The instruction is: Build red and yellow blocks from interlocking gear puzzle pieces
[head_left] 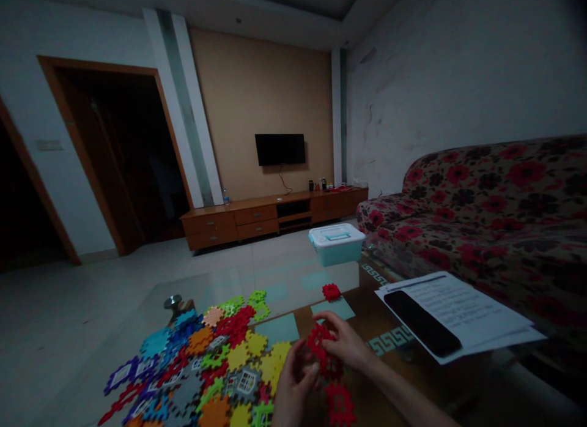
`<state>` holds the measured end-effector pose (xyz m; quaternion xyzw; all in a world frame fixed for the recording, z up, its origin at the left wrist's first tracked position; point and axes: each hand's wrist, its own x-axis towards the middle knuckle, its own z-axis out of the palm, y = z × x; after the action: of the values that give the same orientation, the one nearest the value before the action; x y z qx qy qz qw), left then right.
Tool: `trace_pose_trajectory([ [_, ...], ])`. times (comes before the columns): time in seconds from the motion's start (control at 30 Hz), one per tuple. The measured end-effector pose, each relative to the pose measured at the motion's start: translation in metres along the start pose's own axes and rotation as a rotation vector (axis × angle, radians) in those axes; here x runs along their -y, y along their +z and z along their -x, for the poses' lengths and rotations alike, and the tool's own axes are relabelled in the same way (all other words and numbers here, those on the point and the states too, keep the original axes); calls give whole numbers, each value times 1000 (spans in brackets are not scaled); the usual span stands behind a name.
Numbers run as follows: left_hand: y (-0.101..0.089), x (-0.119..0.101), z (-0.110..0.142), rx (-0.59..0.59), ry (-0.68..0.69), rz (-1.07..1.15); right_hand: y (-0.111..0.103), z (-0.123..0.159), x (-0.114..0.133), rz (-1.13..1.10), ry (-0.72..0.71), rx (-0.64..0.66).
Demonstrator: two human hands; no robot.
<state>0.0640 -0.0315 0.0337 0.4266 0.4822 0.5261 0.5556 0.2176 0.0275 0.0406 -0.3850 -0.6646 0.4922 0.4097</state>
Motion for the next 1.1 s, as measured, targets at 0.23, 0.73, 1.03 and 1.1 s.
trace_pose_trajectory([
  [0.23,-3,3,-2,-84,67,-34,0,2,-5,280,-73,0],
  [0.73,-44,8,18,124,23,-546,-40,-2,-29,787,50,146],
  [1.03,-44,23,23,214,304,-1013,-34,1,-23,869,2,183],
  [1.1,-41,21,24,242,342,-1084,-30,1,-17,864,2,138],
])
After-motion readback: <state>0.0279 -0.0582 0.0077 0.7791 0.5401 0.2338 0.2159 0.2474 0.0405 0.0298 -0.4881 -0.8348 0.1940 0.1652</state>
